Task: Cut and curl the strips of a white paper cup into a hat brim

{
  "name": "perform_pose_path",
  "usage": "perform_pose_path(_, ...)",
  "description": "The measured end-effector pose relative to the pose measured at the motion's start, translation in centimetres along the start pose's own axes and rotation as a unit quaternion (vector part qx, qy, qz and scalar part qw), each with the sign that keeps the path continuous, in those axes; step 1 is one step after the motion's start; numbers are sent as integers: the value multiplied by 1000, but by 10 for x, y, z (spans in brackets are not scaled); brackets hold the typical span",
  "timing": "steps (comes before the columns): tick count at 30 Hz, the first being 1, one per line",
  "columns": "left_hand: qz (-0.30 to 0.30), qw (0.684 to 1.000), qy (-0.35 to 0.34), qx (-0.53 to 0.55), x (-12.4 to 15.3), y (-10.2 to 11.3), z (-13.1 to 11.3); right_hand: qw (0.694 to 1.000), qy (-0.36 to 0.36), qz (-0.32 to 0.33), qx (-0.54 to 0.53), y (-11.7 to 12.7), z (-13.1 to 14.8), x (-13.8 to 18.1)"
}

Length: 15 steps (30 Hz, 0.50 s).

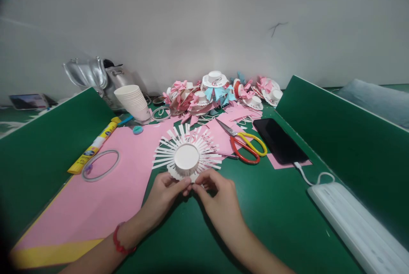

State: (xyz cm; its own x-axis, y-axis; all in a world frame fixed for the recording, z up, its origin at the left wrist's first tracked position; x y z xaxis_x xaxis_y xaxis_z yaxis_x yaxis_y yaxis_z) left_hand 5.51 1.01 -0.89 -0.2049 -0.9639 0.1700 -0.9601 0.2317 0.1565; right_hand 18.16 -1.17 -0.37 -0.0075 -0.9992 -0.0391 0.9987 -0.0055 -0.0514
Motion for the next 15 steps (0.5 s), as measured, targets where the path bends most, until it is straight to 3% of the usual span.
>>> perform_pose_path(15, -45, 999, 20, 9, 1, -2, -5, 1000, 0, 6, 20, 0, 1, 0)
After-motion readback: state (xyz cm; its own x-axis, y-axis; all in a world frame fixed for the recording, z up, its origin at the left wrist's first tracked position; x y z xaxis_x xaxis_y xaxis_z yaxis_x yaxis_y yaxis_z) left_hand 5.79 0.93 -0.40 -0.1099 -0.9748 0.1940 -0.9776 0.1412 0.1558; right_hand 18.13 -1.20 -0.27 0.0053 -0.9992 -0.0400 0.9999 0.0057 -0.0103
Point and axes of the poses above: each hand's wrist, its own x-axis away from the middle knuckle, its own y-axis out of the back of the hand, z = x × y, the point moved 4 cm from there along -x, towards the middle knuckle, and after that the axes turned 13 degrees about -x, right-handed, at the moved point
